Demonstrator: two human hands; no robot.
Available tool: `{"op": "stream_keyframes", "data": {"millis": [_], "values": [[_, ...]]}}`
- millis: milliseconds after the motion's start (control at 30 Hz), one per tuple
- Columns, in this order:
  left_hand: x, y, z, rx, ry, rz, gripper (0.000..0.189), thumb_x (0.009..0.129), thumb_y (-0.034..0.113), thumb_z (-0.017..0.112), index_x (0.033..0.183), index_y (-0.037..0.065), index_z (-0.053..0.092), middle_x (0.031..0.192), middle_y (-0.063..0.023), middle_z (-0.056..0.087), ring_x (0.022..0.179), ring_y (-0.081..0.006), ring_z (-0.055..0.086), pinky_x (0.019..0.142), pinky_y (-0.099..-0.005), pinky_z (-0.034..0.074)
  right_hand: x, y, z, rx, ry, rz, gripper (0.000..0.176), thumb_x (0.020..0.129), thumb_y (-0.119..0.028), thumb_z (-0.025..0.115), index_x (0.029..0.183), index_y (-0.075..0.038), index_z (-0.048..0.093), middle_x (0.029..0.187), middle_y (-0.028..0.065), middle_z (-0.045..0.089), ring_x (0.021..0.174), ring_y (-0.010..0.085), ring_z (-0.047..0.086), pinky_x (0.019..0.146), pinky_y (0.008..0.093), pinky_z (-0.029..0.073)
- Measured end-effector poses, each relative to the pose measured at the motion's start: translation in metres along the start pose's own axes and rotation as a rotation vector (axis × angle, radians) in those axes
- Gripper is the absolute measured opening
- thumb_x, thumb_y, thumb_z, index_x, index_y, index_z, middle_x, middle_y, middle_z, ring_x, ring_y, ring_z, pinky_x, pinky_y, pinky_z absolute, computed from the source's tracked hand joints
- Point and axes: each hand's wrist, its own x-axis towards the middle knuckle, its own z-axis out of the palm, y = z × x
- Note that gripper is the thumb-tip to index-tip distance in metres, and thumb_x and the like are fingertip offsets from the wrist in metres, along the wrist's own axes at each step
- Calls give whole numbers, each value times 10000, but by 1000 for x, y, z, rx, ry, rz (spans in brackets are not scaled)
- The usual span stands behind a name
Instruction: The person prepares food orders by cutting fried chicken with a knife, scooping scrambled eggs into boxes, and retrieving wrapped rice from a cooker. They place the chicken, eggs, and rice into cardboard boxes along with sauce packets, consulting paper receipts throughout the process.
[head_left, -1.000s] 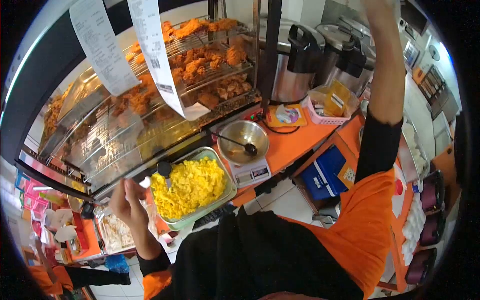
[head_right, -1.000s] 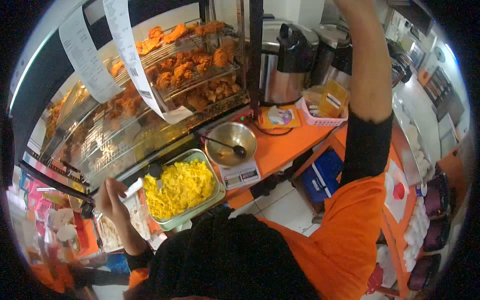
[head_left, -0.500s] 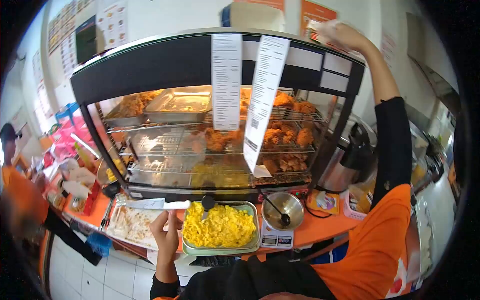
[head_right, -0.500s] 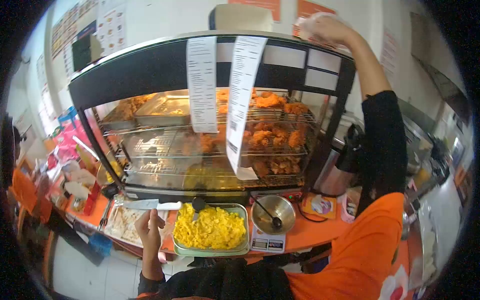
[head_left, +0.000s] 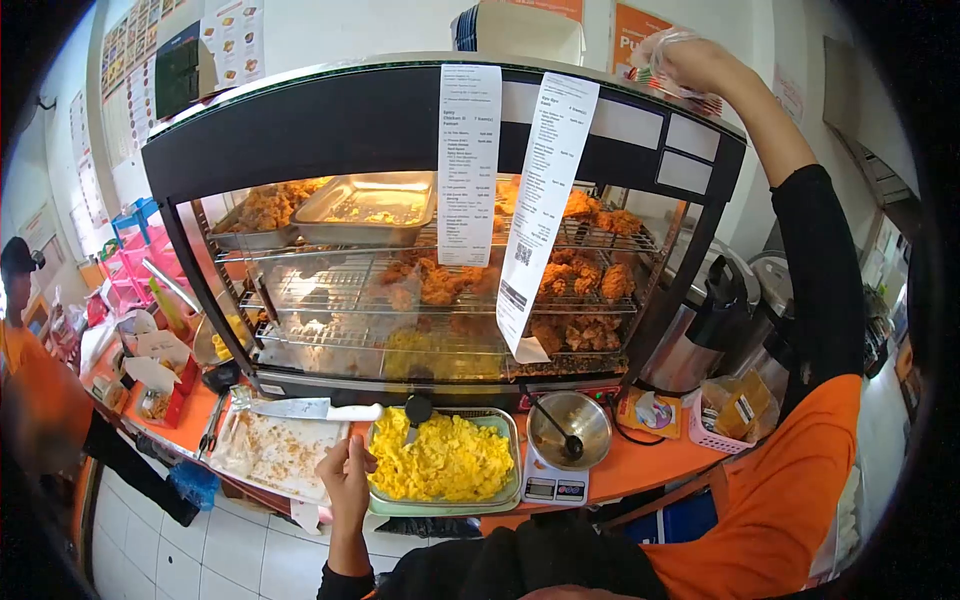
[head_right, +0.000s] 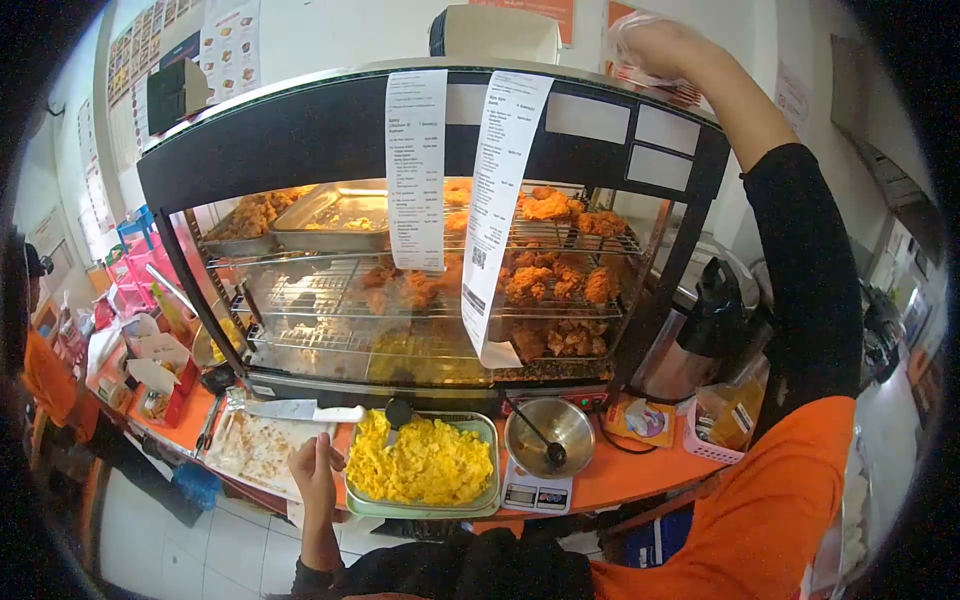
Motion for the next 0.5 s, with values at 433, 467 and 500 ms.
{"op": "stream_keyframes", "data": {"millis": [433, 467, 500], "values": [[33, -17, 11, -138, -74, -108, 428, 953, 239, 514, 605, -7, 551, 539, -35, 536, 501, -77, 491, 495, -230, 384, -5, 5, 31, -204, 279, 131, 188, 798, -73, 520, 958, -26, 605, 1018, 156, 603, 982, 293, 561, 851, 412, 434], [36, -17, 14, -152, -86, -112, 425, 953, 234, 514, 604, -7, 550, 540, -36, 538, 501, -77, 492, 494, -228, 383, -5, -1, 25, -153, 338, 143, 204, 803, -70, 522, 988, -25, 596, 1042, 158, 590, 1008, 292, 544, 878, 414, 421], [39, -17, 16, -164, -98, -116, 423, 952, 228, 514, 603, -7, 549, 540, -37, 539, 501, -77, 493, 494, -227, 383, -6, -7, 20, -93, 403, 152, 223, 808, -66, 523, 1018, -23, 586, 1066, 159, 577, 1034, 291, 527, 906, 416, 407]]}}
